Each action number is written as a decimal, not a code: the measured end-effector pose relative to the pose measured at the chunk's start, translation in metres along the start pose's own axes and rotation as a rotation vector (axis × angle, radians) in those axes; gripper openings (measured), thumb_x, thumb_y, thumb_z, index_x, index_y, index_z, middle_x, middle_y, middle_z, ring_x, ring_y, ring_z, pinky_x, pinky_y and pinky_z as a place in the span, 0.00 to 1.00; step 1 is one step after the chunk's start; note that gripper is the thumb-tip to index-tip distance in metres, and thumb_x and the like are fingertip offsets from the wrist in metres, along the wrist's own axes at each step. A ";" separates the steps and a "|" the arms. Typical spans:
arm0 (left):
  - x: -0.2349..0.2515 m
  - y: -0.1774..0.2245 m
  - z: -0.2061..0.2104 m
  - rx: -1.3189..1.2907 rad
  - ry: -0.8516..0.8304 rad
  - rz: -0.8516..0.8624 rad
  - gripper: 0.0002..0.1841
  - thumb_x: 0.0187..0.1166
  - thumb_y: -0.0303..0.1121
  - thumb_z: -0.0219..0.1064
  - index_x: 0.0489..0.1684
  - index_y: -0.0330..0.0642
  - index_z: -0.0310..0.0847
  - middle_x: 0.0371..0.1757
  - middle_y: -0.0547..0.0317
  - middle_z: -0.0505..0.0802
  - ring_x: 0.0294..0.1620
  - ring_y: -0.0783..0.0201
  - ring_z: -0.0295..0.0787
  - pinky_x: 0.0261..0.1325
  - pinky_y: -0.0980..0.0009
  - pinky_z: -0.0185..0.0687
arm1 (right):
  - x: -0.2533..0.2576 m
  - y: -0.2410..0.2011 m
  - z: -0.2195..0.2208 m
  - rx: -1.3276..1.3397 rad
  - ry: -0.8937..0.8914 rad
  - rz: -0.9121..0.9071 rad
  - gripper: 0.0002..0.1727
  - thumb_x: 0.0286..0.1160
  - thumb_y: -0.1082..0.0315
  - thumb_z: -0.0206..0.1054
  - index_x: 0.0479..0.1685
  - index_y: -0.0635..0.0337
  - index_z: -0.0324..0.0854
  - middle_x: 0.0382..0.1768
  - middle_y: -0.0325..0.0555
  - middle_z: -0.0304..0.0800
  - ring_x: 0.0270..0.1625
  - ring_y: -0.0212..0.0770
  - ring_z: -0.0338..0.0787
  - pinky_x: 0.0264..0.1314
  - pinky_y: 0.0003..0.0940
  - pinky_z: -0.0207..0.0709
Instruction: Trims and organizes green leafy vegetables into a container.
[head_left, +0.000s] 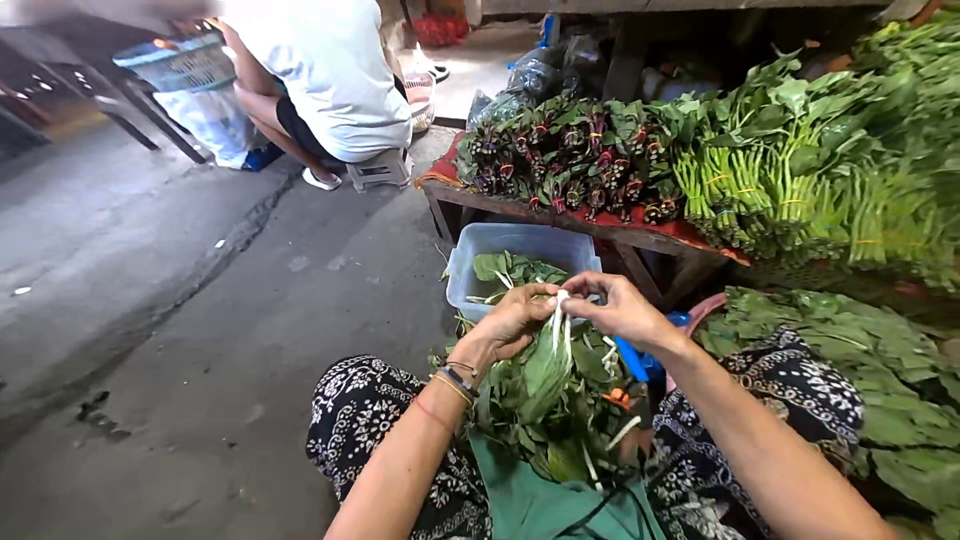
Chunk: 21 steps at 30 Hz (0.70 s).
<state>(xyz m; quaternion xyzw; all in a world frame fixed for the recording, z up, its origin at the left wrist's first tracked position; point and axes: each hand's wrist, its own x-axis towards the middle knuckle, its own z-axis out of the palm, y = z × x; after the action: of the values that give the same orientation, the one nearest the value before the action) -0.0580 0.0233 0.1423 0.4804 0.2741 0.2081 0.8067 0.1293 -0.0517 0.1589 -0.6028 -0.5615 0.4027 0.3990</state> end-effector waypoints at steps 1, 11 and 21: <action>0.001 -0.002 0.001 -0.027 0.017 -0.009 0.10 0.87 0.21 0.52 0.59 0.36 0.73 0.42 0.58 0.91 0.42 0.67 0.90 0.52 0.69 0.88 | 0.000 0.001 0.004 0.021 0.010 0.006 0.15 0.74 0.59 0.74 0.50 0.59 0.86 0.35 0.36 0.86 0.25 0.24 0.77 0.28 0.21 0.73; 0.007 -0.012 -0.001 -0.214 -0.143 0.022 0.18 0.67 0.20 0.67 0.57 0.40 0.77 0.42 0.56 0.93 0.42 0.64 0.93 0.51 0.68 0.89 | -0.003 -0.006 -0.006 0.227 0.048 0.109 0.09 0.85 0.61 0.64 0.44 0.59 0.81 0.23 0.34 0.75 0.15 0.24 0.67 0.18 0.19 0.65; 0.010 -0.009 -0.009 -0.476 -0.304 0.041 0.19 0.72 0.21 0.66 0.62 0.37 0.84 0.55 0.46 0.95 0.62 0.49 0.93 0.68 0.50 0.86 | 0.001 -0.005 -0.023 0.210 0.148 0.091 0.17 0.95 0.64 0.48 0.39 0.61 0.78 0.21 0.38 0.79 0.17 0.28 0.74 0.20 0.20 0.68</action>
<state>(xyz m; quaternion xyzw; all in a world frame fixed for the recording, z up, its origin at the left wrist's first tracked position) -0.0552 0.0312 0.1280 0.3088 0.0837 0.2087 0.9242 0.1488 -0.0509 0.1722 -0.6107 -0.4573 0.4314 0.4815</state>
